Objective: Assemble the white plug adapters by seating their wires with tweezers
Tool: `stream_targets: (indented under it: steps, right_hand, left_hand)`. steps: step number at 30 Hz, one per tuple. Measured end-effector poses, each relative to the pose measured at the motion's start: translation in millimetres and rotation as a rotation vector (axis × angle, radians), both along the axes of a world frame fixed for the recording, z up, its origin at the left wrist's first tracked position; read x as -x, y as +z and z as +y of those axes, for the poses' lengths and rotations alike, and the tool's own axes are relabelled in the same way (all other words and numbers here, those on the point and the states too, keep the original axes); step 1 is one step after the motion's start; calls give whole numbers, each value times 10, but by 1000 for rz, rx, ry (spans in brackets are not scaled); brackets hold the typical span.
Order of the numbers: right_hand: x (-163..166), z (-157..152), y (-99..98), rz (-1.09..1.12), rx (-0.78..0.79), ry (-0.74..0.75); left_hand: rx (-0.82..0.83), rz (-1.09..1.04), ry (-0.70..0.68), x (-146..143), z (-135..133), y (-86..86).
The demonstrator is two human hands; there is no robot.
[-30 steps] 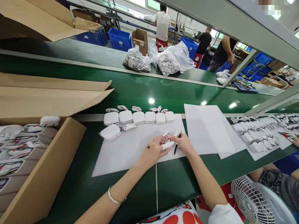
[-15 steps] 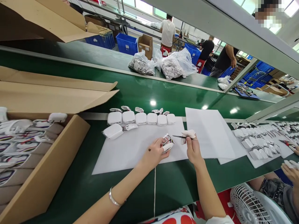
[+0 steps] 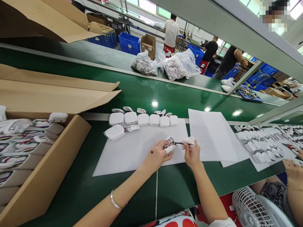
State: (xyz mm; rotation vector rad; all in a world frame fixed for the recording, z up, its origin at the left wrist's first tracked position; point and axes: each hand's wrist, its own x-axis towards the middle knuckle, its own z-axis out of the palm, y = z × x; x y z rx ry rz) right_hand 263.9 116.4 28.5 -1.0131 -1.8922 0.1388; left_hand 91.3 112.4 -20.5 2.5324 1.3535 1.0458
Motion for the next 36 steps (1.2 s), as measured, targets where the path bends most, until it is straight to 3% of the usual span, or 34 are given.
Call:
stream_targets:
  steps: [6,12,17,26,36]
  right_hand:
    - [85,17,-99,9,-21,-14]
    - [155,14,-111,10,1,-157]
    - [107,-47,-49,162,-31,-280]
    - [96,-6,-340,128,-53,-209]
    - [108,8,-468,171,-53,-252]
  left_hand:
    - [48,13,-9,8,-15,40]
    - [44,60,-7,2,-28,60]
    - [39,81,27,-16,-54,44]
    - [-10,61,31,-19,-59,51]
    - [10,68,11,2,-54,36]
